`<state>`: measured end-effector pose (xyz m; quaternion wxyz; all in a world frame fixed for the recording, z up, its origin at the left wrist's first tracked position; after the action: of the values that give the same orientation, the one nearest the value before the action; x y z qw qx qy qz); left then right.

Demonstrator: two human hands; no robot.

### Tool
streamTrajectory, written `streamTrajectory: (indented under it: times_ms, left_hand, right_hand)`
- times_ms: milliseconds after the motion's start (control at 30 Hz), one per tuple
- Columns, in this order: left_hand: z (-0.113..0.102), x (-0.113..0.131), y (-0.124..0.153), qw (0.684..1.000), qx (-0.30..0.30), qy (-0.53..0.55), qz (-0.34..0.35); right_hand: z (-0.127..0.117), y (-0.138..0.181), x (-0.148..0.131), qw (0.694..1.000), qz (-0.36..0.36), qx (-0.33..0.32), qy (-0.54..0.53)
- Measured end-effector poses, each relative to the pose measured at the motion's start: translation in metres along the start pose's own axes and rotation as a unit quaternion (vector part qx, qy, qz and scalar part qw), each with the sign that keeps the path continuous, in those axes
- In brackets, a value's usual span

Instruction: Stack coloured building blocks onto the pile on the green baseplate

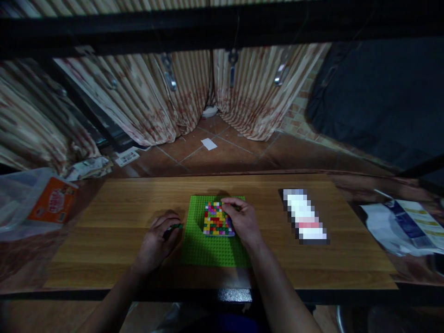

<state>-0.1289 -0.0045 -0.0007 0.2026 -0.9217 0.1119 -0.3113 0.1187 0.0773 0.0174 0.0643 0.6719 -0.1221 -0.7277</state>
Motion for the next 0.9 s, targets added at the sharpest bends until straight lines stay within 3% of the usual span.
streamTrajectory:
  times_ms: [367, 700, 900]
  left_hand:
    - [0.0, -0.001, 0.002, 1.0, -0.004, -0.002, 0.005]
    - [0.001, -0.002, 0.002, 1.0, -0.011, 0.001, 0.0]
    - [0.001, 0.002, 0.001, 1.0, -0.01, 0.002, -0.014]
  right_hand:
    - [0.001, 0.0, 0.0, 1.0, -0.006, 0.003, 0.006]
    - [0.003, 0.002, 0.003, 0.996, -0.076, 0.016, 0.039]
    - [0.0, 0.005, 0.01, 0.997, -0.074, -0.002, 0.015]
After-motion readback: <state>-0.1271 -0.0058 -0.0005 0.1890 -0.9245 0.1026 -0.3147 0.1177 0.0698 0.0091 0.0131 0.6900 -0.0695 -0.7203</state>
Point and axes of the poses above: each hand's wrist, its own y-axis away from the middle knuckle, its own z-axis out of the palm, x = y × z, the point moved 1 cm from there along -y, towards the middle knuckle, and after that the axes turned 2 degrees about x, right-handed, at the moved point
